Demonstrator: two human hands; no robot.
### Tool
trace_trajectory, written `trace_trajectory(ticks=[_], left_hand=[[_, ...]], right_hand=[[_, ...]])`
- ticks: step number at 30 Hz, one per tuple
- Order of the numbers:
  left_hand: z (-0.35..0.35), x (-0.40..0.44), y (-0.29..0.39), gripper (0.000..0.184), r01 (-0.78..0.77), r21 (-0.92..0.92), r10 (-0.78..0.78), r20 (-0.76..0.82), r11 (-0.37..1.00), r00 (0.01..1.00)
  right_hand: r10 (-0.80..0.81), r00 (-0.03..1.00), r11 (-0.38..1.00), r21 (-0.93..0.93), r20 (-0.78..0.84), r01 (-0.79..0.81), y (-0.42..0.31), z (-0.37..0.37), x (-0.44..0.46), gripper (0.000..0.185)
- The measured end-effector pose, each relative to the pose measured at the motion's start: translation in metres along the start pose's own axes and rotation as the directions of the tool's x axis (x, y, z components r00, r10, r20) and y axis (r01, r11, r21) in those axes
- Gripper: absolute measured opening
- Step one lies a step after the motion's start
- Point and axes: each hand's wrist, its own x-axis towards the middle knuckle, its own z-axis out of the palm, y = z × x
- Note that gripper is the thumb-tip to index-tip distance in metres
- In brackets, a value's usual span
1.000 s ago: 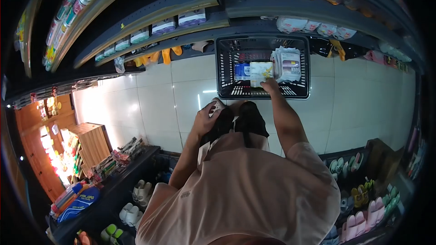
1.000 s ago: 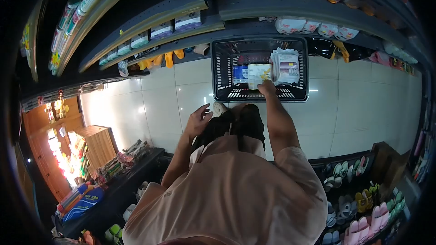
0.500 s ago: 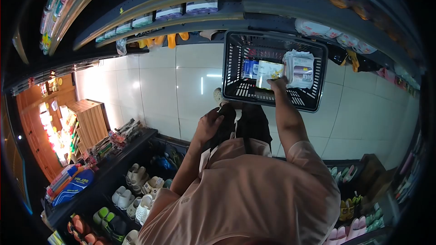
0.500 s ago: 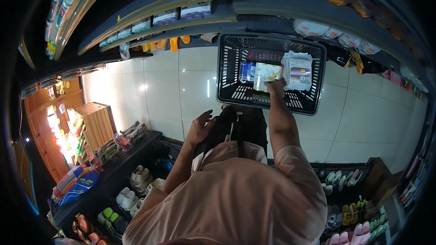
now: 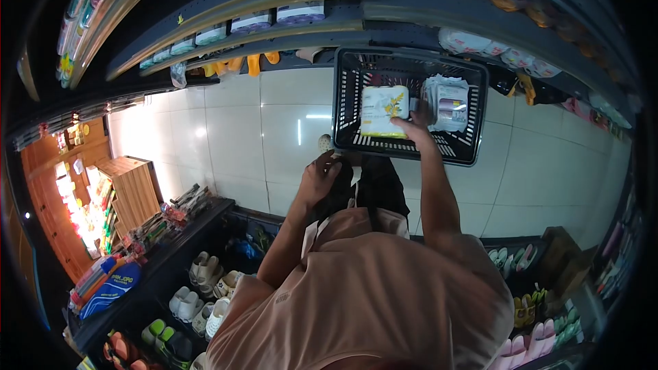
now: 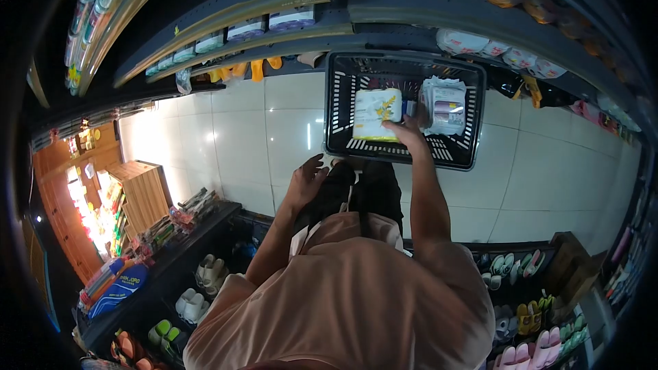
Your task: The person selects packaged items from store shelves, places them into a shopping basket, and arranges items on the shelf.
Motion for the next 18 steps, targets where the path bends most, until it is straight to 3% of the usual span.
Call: trace_trajectory(ticks=[4,5,7,10,12,14,16,18], left_hand=[[0.022,0.02,-0.017,0.051,0.108,-0.248,-0.119,-0.03,0.963,0.992],[0.023,0.022,0.002,0.052,0.141,-0.587,-0.138,0.049,0.797,0.989],[0.03,0.031,0.005,0.048,0.158,-0.663,-0.169,0.049,0.732,0.984],[0.028,0.033,0.007,0.044,0.131,-0.751,-0.195,0.002,0.647,0.981],[0.023,0.029,0.004,0.041,0.095,-0.798,-0.215,-0.044,0.595,0.976],[0.019,0.026,-0.007,0.041,0.092,-0.797,-0.236,-0.065,0.598,0.97],[0.015,0.023,-0.016,0.042,0.086,-0.791,-0.257,-0.092,0.605,0.962],[0.013,0.02,-0.02,0.042,0.078,-0.784,-0.278,-0.124,0.616,0.953]], right_hand=[[-0.109,0.949,0.974,0.224,0.297,0.042,-0.049,0.009,-0.085,0.074],[-0.161,0.93,0.966,0.245,0.332,0.08,-0.036,0.018,-0.083,0.071],[-0.264,0.869,0.961,0.19,0.418,0.201,-0.041,0.032,-0.098,0.065],[-0.153,0.862,0.981,0.181,0.484,0.073,-0.038,0.035,-0.085,0.063],[-0.11,0.933,0.984,0.169,0.342,0.054,-0.026,0.033,-0.049,0.062],[0.004,0.999,1.0,0.03,-0.042,-0.002,-0.019,0.03,-0.013,0.063],[-0.247,0.947,0.965,-0.146,-0.207,0.219,0.026,0.021,0.05,0.069],[-0.271,0.922,0.962,-0.058,-0.276,0.266,0.06,0.017,0.094,0.076]])
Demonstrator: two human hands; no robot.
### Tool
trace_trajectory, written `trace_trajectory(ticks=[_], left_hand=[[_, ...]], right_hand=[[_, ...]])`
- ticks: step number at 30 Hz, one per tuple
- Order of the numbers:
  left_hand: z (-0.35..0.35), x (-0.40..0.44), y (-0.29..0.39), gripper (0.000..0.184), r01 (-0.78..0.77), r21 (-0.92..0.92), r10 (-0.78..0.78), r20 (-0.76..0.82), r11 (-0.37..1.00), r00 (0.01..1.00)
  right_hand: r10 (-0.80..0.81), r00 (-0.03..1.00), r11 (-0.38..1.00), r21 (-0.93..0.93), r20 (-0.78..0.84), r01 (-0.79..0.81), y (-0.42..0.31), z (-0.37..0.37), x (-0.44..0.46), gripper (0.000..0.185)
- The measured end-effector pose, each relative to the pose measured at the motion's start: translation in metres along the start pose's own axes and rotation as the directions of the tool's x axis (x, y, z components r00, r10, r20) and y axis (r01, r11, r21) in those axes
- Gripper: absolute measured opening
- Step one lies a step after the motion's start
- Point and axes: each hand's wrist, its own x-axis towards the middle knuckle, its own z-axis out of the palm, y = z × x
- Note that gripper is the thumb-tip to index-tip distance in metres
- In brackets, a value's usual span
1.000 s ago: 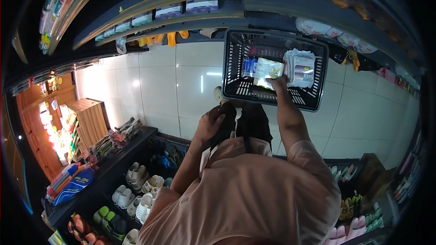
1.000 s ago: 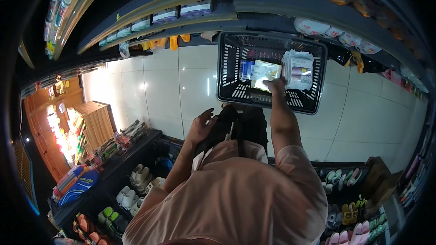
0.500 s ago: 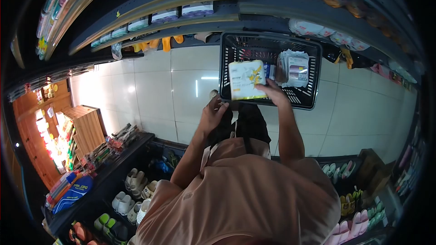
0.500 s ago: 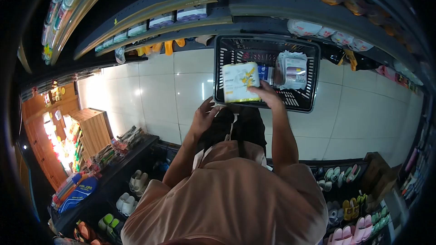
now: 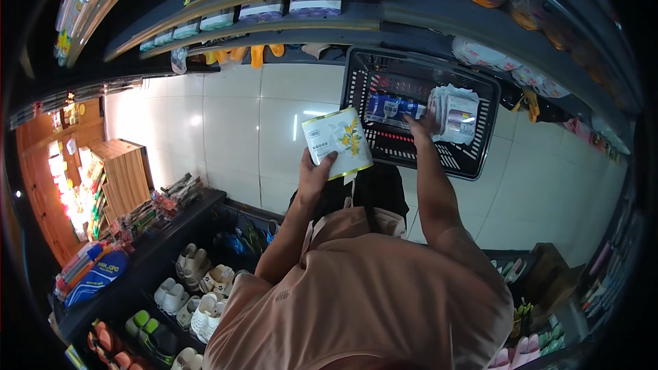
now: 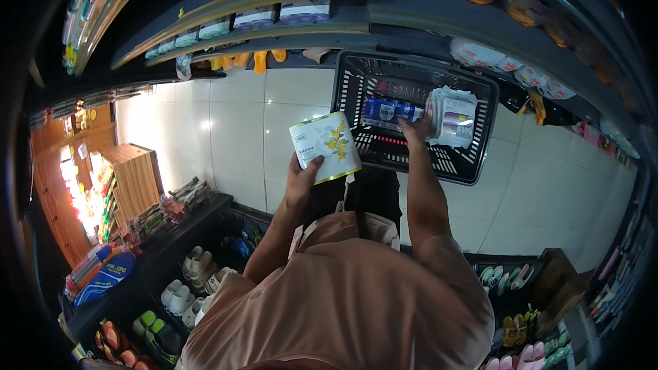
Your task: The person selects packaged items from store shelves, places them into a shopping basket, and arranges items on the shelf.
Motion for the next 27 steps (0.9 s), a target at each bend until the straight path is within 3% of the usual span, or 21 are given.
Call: trace_trajectory(ticks=[1,4,5,8,11,14,17,20,23,27], left_hand=[[-0.004,-0.001,-0.002,0.042,0.005,0.019,-0.004,-0.011,1.0,1.0],[-0.014,-0.002,-0.005,0.043,0.0,0.056,0.002,-0.038,0.998,0.999],[-0.016,-0.004,-0.006,0.043,-0.01,0.052,0.012,-0.043,0.999,0.999],[-0.019,-0.009,-0.002,0.043,-0.004,0.054,0.008,-0.064,0.999,0.998],[-0.022,-0.01,-0.003,0.044,0.009,0.053,-0.005,-0.077,0.999,0.997],[-0.022,-0.01,-0.001,0.045,0.021,0.024,-0.019,-0.08,1.0,0.997],[-0.024,-0.009,-0.001,0.046,0.013,0.011,-0.012,-0.07,1.0,0.997],[-0.023,-0.009,0.004,0.046,-0.001,0.008,0.001,-0.069,1.0,0.998],[-0.024,-0.01,0.003,0.046,-0.009,0.02,0.01,-0.07,1.0,0.998],[-0.024,-0.012,0.005,0.045,-0.03,0.038,0.032,-0.059,0.999,0.998]], right_hand=[[-0.01,0.999,0.999,0.048,-0.037,0.012,0.021,0.005,0.012,0.08],[0.04,0.994,0.998,-0.037,-0.102,-0.043,0.069,0.025,0.037,0.081],[0.049,0.996,0.986,-0.155,-0.072,-0.06,0.07,0.022,0.038,0.087],[0.16,0.965,0.909,-0.349,-0.21,-0.227,0.108,0.034,0.062,0.101],[0.187,0.951,0.927,-0.277,-0.247,-0.254,0.081,0.028,0.046,0.108],[0.204,0.949,0.905,-0.324,-0.239,-0.276,0.06,0.028,0.04,0.112],[0.14,0.981,0.976,-0.147,-0.133,-0.159,0.061,0.029,0.038,0.094],[0.166,0.983,0.976,-0.155,0.073,-0.153,0.087,0.018,0.062,0.086],[0.061,0.992,0.972,0.232,-0.11,-0.034,0.103,0.027,0.063,0.071],[0.137,0.988,0.987,0.1,-0.071,-0.13,0.021,0.012,0.025,0.058]])
